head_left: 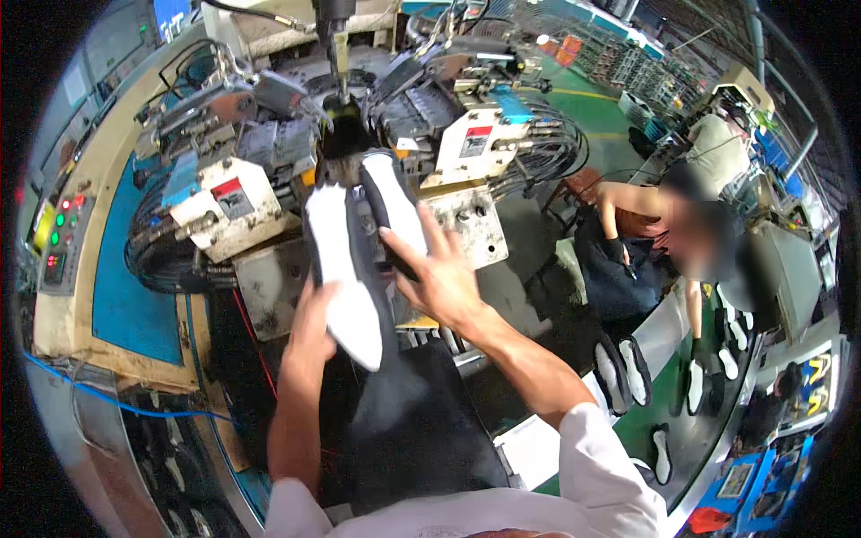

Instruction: Operating a lasting machine to shape shoe uppers onto lasts.

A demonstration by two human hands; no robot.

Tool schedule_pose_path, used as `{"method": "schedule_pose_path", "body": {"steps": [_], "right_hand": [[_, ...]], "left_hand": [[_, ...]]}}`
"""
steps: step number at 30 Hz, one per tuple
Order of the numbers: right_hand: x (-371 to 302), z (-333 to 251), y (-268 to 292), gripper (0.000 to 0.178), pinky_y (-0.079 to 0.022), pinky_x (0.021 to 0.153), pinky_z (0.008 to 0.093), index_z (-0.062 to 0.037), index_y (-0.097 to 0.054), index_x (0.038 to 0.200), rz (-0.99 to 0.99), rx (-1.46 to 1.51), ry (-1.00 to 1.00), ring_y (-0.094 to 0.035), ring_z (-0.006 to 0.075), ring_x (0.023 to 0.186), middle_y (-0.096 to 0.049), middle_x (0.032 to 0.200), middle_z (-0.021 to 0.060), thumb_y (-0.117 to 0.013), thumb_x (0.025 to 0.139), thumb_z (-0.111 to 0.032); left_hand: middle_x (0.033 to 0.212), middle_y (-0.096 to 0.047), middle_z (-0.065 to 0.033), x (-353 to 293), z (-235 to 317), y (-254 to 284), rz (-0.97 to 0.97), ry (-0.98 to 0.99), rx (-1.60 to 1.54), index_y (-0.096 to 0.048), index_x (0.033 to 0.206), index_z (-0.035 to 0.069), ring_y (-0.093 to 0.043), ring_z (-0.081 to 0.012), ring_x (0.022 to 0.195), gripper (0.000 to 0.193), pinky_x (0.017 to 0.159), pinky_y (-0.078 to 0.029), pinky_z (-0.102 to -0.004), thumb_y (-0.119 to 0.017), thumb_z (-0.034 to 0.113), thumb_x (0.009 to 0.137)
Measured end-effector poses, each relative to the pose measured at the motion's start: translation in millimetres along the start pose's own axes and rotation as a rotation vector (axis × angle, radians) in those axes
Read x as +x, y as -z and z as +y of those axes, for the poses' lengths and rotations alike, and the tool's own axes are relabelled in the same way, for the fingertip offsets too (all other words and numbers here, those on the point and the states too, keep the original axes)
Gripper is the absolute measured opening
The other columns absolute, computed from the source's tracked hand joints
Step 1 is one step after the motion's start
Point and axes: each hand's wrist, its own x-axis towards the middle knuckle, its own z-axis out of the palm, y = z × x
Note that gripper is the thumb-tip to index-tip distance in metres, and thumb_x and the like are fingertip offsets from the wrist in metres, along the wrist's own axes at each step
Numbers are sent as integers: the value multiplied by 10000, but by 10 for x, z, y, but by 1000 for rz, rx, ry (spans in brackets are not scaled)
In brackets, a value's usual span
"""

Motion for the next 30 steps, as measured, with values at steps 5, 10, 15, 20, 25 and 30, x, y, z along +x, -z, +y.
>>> {"method": "schedule_pose_path", "body": {"steps": [5,10,15,20,25,30], "right_hand": [[406,-86,-572,832,-598,943,526,-405,-490,1614,-20,-22,-43,-588,495,1113,-281,1712,312,-837,865,-303],[409,-168,-886,821,-522,1080,557,-366,-505,1606,40,-68,4,-528,527,1253,-279,1713,297,-827,856,-280],[285,88,-1061,791,-312,1294,551,-107,-517,1577,257,-102,242,-367,445,1562,-422,1641,279,-789,838,-189],[324,-37,-1029,728,-319,1288,551,-101,-524,1574,271,-86,251,-402,455,1534,-446,1626,277,-739,881,-177],[852,18,-1182,546,-321,1285,548,-65,-562,1533,260,-77,233,-438,474,1501,-493,1585,303,-585,998,-168],[1551,208,-1254,511,-339,1272,537,-50,-608,1505,224,-183,222,-483,478,1472,-527,1564,325,-525,1014,-166]], "left_hand": [[1443,-609,-302,-1539,-279,474,-91,111,-334,-397,1585,-36,-654,-509,1239,826,1096,-521,-655,-468,599,1062],[1485,-581,-304,-2462,-813,1164,103,113,-429,-399,1628,2,-576,-527,1356,1094,1173,-431,-672,-459,864,958],[1278,-675,-278,-2784,-784,941,453,285,-526,-526,1478,-27,-663,-485,1154,941,1053,-536,-640,-428,779,1004],[1177,-695,-251,-2827,-935,997,434,232,-386,-531,1429,-41,-683,-432,1057,811,963,-568,-595,-438,671,1051],[1190,-694,-264,-2589,-681,444,469,126,292,-552,1383,-50,-714,-416,1025,569,970,-600,-604,-432,446,1133],[1274,-696,-143,-2257,-871,624,522,350,-173,-586,1451,54,-657,-303,1151,649,1044,-515,-458,-596,566,1052]]}}
